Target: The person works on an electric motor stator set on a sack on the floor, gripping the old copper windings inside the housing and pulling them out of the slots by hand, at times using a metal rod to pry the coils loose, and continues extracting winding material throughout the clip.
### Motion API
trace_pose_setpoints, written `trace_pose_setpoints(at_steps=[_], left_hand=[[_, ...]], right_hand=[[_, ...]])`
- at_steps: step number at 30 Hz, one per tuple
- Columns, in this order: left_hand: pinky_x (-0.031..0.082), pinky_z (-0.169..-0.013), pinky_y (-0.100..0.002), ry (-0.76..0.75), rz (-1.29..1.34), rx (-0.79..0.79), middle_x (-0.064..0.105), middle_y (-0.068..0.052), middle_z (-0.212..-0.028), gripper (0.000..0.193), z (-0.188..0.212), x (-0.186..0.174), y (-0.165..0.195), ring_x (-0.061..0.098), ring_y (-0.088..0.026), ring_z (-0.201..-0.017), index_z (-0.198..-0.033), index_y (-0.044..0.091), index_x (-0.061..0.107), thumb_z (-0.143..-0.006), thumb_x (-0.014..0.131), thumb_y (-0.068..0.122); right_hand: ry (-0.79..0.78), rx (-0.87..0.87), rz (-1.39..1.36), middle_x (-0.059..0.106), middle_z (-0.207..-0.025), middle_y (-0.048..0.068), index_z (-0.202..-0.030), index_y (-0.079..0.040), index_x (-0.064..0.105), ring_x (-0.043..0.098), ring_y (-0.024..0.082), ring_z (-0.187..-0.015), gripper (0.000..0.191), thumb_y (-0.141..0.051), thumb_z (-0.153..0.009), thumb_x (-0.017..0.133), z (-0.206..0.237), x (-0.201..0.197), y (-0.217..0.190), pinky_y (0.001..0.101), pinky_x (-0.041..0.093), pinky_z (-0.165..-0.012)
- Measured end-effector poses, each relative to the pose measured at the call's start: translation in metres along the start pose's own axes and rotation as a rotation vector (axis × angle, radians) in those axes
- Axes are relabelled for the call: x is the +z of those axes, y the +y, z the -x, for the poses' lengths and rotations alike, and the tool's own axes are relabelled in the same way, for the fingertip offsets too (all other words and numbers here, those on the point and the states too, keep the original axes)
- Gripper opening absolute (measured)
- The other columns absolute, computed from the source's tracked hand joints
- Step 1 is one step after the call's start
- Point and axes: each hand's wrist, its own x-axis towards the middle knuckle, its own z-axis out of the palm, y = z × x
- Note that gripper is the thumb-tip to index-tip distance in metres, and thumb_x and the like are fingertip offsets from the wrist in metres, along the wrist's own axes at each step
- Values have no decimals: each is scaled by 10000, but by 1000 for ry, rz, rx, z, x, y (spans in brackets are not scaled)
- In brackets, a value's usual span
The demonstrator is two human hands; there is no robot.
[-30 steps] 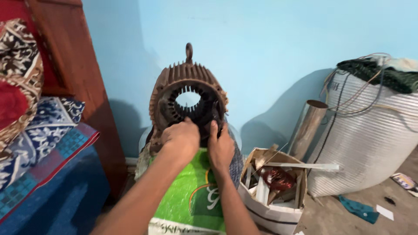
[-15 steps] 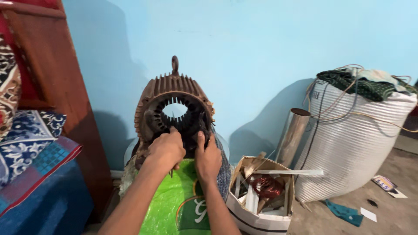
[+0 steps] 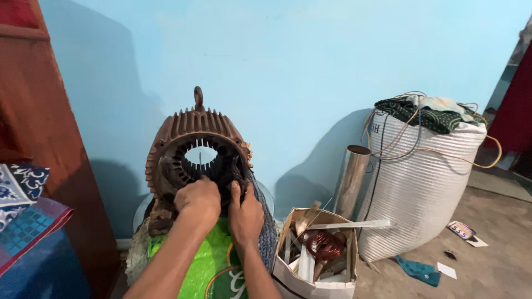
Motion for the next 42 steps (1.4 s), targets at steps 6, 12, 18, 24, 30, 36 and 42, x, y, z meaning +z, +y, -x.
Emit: trace_pose_setpoints(at_steps=[6,12,18,24,30,36,42], left_hand=[[573,-940,-462,20,-44,75,618,-119,-1319,346,49,-29,3,661,-323,-1182,-1309,109,688,-988,610,213],[584,-931,-455,-14,325,-38,807,-126,-891,549,57,-42,-42,798,-286,-1001,-1458,65,488,-931,626,124],[549,-975,-489,119,334,4,716,-204,-1160,546,9,-6,-13,688,-382,-1141,-1389,48,549,-912,686,275],[519,-996,-509,31,470,6,701,-213,-1182,696,17,10,-23,673,-395,-1147,-1518,55,356,-922,659,249],[554,-993,-492,20,460,39,796,-221,-1046,470,17,1,-16,726,-375,-1098,-1346,0,591,-964,603,274],[536,-953,-515,37,365,84,701,-243,-1135,761,15,4,-27,691,-410,-1103,-1552,44,294,-906,665,199],[556,-983,-465,-76,382,102,842,-226,-1098,382,4,-5,-21,769,-362,-1094,-1153,-36,832,-898,616,149]], right_hand=[[-18,4,-24,741,-1002,242,-1364,-140,583,686,485,-975,601,-580,-980,442,3,-3,-3,570,516,-849],[-21,24,19,742,-960,255,-1377,-159,575,686,487,-961,605,-584,-972,431,2,-2,-4,577,512,-841],[-7,13,6,729,-1006,265,-1394,-157,569,667,496,-996,621,-589,-968,440,1,-1,-2,577,498,-869],[-27,38,-13,743,-1021,252,-1397,-168,575,675,485,-1009,626,-587,-954,434,1,-2,-5,563,505,-885],[-28,6,-9,738,-998,255,-1393,-148,570,668,496,-986,629,-586,-965,430,2,-2,-3,575,501,-854],[-1,7,-14,742,-990,248,-1374,-150,581,676,490,-973,622,-589,-958,435,-1,2,-1,581,503,-845],[-16,0,31,739,-981,253,-1351,-140,594,674,498,-959,610,-588,-974,424,-2,3,1,591,502,-839]])
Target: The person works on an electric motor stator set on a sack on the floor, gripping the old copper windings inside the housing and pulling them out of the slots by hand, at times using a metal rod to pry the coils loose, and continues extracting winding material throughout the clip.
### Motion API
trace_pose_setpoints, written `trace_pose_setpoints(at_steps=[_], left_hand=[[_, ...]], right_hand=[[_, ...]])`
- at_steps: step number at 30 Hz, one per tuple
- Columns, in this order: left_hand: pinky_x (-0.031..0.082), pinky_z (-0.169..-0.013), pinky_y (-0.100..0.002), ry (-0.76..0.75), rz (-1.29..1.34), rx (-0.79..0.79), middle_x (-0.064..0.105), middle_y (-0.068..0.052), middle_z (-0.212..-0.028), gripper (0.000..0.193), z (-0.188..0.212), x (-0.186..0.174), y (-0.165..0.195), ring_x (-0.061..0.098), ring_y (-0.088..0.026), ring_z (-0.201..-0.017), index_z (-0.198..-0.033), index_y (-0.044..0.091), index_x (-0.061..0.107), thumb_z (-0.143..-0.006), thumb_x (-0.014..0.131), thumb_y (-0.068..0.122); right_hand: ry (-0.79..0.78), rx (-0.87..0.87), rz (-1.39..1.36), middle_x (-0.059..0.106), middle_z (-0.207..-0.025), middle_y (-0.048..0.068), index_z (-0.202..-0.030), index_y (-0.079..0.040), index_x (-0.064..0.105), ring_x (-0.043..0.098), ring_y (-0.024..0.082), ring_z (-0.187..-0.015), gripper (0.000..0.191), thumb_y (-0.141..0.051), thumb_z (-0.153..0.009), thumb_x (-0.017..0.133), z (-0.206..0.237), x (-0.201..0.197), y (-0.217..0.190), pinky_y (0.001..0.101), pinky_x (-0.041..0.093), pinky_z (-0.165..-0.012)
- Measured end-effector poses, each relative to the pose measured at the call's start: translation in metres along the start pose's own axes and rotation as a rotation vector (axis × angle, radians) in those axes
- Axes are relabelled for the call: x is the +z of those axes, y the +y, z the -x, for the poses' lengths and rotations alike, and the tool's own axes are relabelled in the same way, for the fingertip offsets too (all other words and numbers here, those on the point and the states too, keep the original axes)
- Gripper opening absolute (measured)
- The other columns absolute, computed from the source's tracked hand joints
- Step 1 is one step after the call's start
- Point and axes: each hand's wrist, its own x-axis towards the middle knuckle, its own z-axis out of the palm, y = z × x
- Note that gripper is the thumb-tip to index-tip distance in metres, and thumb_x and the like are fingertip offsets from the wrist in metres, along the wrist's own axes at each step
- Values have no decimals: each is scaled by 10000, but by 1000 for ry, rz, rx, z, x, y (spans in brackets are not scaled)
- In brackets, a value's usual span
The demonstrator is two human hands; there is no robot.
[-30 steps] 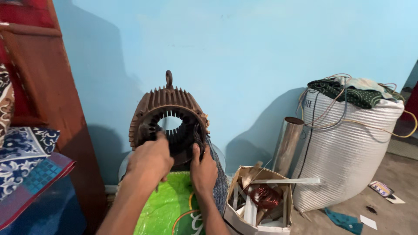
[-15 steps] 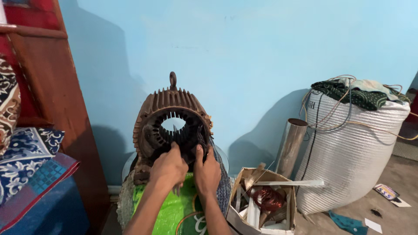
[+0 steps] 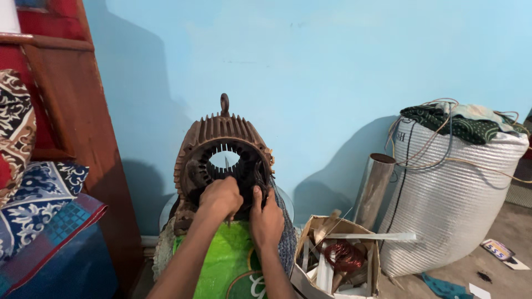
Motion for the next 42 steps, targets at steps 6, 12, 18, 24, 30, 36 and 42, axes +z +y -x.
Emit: trace_pose_setpoints(at_steps=[6,12,18,24,30,36,42], left_hand=[[536,-962,-503,107,-152,-32,661,-247,-1244,812,4,27,-1,668,-393,-1148,-1576,14,260,-922,696,221],[617,-836,-389,70,-536,4,760,-57,-1212,282,-27,30,22,730,-242,-1122,-1167,154,800,-891,745,147],[594,-754,-368,99,-641,87,733,-37,-1189,306,-33,24,25,713,-211,-1102,-1165,183,797,-859,793,193],[620,-726,-362,85,-619,35,769,-36,-1187,319,-50,49,18,746,-208,-1091,-1232,173,764,-916,732,195],[608,-737,-407,401,-328,-40,736,-138,-1179,493,-45,74,-7,752,-293,-1002,-1408,71,598,-983,671,311],[604,-920,-386,14,-521,20,712,-104,-1298,395,-11,16,30,686,-271,-1196,-1246,110,743,-855,778,149],[568,-933,-482,161,-308,69,675,-188,-1281,373,42,-8,8,684,-372,-1146,-1265,23,680,-928,671,183]], right_hand=[[30,-19,-12,730,-964,273,-1333,-109,603,677,503,-945,612,-580,-975,446,0,3,4,591,503,-838],[17,-29,-21,731,-901,278,-1373,-101,582,682,504,-905,647,-587,-965,451,0,2,5,581,516,-799],[12,-19,-16,725,-885,275,-1386,-142,577,677,504,-894,620,-587,-974,450,0,0,3,585,508,-789],[-11,-5,-35,738,-884,263,-1365,-183,610,684,501,-897,581,-580,-977,438,1,3,9,580,510,-801],[59,-131,-60,733,-964,264,-1357,-132,581,682,499,-929,578,-574,-1005,458,-2,6,13,572,514,-813],[29,-66,-45,734,-968,262,-1335,-145,613,672,502,-936,567,-555,-987,435,0,5,11,580,506,-819],[50,-85,-30,735,-960,260,-1333,-129,589,675,503,-928,566,-564,-1003,443,2,4,8,588,501,-810]])
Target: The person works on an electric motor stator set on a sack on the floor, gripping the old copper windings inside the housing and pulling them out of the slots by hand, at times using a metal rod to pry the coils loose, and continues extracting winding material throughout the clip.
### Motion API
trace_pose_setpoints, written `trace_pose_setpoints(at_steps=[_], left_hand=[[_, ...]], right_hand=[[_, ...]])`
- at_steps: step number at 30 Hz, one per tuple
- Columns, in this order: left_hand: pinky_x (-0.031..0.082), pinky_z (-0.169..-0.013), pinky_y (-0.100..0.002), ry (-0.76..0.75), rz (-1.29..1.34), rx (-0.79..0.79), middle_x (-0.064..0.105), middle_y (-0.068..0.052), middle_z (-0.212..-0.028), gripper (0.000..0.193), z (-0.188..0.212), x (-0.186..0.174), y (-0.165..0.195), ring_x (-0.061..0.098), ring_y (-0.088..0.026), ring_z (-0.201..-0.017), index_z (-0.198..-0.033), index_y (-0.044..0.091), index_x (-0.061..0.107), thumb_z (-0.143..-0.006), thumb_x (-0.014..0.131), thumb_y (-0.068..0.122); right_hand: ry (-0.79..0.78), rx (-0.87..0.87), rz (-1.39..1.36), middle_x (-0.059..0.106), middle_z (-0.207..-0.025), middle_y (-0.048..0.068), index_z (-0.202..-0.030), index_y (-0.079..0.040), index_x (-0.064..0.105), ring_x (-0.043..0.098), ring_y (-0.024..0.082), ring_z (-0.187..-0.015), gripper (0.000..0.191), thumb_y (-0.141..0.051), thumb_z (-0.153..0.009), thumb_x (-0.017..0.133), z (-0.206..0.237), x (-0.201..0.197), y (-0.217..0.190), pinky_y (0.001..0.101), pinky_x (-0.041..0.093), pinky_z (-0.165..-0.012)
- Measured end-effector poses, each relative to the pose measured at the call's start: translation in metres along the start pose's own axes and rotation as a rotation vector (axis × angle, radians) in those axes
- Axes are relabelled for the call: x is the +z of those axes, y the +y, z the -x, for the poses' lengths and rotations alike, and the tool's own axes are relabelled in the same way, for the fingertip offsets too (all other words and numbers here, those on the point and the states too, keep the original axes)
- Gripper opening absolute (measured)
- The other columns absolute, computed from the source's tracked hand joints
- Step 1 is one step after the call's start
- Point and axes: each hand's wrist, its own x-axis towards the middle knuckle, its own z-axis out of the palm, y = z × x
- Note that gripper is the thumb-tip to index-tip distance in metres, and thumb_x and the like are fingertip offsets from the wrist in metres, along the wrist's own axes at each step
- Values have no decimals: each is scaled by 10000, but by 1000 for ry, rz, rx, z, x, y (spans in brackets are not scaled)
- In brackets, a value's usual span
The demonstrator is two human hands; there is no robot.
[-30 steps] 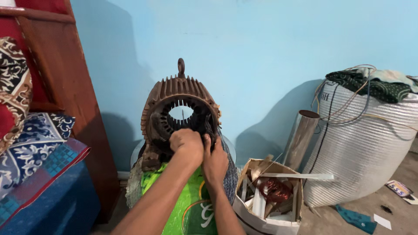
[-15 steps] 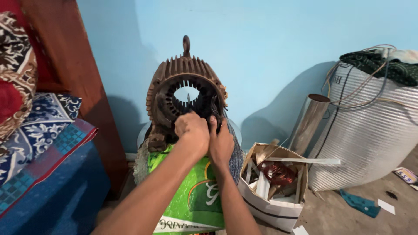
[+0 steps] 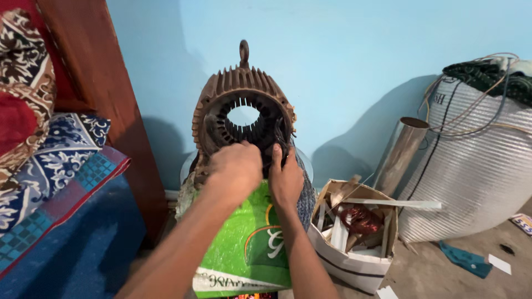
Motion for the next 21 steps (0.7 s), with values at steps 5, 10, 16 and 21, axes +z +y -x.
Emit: trace_pose_setpoints(at_steps=[5,10,16,21], left_hand=[[580,-914,-468,125,78,-43,717,-223,-1211,493,-25,4,-6,704,-381,-1113,-1365,-29,562,-945,645,215],[576,-954,-470,4,117,-69,700,-185,-1273,367,-56,20,20,674,-359,-1193,-1257,41,699,-948,644,231],[552,-947,-485,43,210,-31,706,-253,-1187,422,-38,27,7,677,-394,-1143,-1227,-49,642,-910,703,222],[571,-948,-464,-87,318,-106,753,-241,-1133,393,-36,15,11,728,-368,-1116,-1204,-51,694,-888,689,182]], right_hand=[[-28,53,2,738,-944,260,-1333,-151,601,681,494,-935,561,-568,-996,435,0,-2,-4,581,507,-819],[-13,51,-33,735,-948,257,-1340,-184,603,680,497,-926,549,-554,-970,436,2,-4,-4,580,506,-804],[-17,38,-20,727,-953,268,-1292,-159,619,676,505,-934,550,-581,-981,455,2,-2,-2,581,504,-810],[-12,-2,-24,731,-951,268,-1270,-130,613,668,514,-924,538,-564,-1002,441,1,-3,-1,591,498,-793]])
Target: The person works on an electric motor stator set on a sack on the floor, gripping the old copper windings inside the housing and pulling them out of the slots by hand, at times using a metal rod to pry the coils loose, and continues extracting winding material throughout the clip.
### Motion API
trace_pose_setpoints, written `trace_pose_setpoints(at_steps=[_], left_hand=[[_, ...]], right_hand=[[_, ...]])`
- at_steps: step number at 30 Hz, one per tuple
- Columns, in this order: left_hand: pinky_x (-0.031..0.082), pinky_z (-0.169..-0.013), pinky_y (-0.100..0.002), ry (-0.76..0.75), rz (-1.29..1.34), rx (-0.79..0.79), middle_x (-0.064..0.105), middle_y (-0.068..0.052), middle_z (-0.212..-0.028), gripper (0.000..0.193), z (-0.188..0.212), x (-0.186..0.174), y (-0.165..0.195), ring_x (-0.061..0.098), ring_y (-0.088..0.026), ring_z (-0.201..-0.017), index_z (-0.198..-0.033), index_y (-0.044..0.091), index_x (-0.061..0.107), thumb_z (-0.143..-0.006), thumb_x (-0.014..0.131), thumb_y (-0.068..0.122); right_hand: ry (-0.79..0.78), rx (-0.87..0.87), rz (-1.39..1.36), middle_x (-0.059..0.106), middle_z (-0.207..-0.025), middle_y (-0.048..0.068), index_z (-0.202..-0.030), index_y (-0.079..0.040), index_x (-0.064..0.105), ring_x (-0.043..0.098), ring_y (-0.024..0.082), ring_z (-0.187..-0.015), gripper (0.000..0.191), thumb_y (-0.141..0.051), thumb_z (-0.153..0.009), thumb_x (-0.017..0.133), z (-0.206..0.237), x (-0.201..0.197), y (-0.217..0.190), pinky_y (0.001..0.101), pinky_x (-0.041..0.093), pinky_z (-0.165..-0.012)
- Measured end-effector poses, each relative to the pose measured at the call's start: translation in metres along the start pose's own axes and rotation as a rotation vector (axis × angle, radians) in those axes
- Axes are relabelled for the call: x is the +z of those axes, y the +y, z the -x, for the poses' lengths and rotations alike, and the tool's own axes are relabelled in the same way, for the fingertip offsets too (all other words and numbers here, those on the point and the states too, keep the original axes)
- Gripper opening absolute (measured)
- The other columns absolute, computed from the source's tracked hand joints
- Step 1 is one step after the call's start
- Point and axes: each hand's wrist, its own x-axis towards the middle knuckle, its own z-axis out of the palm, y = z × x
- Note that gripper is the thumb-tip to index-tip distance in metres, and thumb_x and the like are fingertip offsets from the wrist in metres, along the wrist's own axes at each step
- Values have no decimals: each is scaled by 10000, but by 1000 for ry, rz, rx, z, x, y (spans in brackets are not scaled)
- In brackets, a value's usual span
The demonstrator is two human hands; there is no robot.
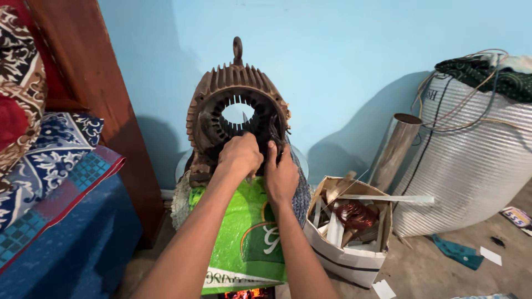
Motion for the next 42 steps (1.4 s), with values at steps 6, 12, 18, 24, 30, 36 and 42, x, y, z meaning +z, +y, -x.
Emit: trace_pose_setpoints(at_steps=[6,12,18,24,30,36,42], left_hand=[[568,-918,-499,28,-74,-12,749,-214,-1131,505,-2,10,-1,689,-379,-1151,-1339,-56,554,-930,684,212],[605,-848,-457,121,-323,90,709,-149,-1209,331,-6,10,10,705,-335,-1137,-1210,43,716,-924,682,206],[625,-810,-435,-11,-516,100,752,-98,-1180,261,-9,14,23,743,-282,-1095,-1129,125,789,-979,628,266],[610,-830,-418,55,-454,66,734,-110,-1214,289,-21,17,16,715,-283,-1135,-1150,137,787,-867,769,193],[597,-871,-460,85,-331,95,721,-135,-1258,268,-17,19,2,705,-332,-1155,-1156,118,786,-923,685,202],[590,-861,-502,129,-299,111,709,-185,-1234,363,-16,9,-5,695,-376,-1127,-1223,44,704,-888,707,185],[600,-904,-402,-34,-35,8,805,-152,-954,177,-13,-9,0,788,-302,-998,-906,70,858,-806,723,123]], right_hand=[[-25,54,13,730,-918,267,-1307,-157,605,677,507,-908,546,-572,-989,447,1,-1,-1,588,505,-792],[-7,27,-10,740,-922,252,-1323,-177,597,686,499,-905,558,-583,-985,420,-1,1,1,587,508,-787],[-41,61,30,733,-921,260,-1309,-168,601,673,507,-912,554,-592,-993,437,-1,1,2,589,504,-797],[-22,56,-10,737,-886,254,-1308,-172,607,692,491,-879,555,-584,-981,431,-2,0,0,584,511,-776],[-28,43,3,733,-880,257,-1270,-150,619,681,502,-880,539,-579,-998,438,1,-1,-1,590,504,-773],[4,9,-29,728,-923,259,-1292,-156,618,669,510,-907,534,-560,-993,438,2,-2,-3,594,500,-787],[8,0,-26,735,-940,248,-1307,-145,607,674,505,-917,517,-537,-1004,459,1,-4,-3,588,502,-793]])
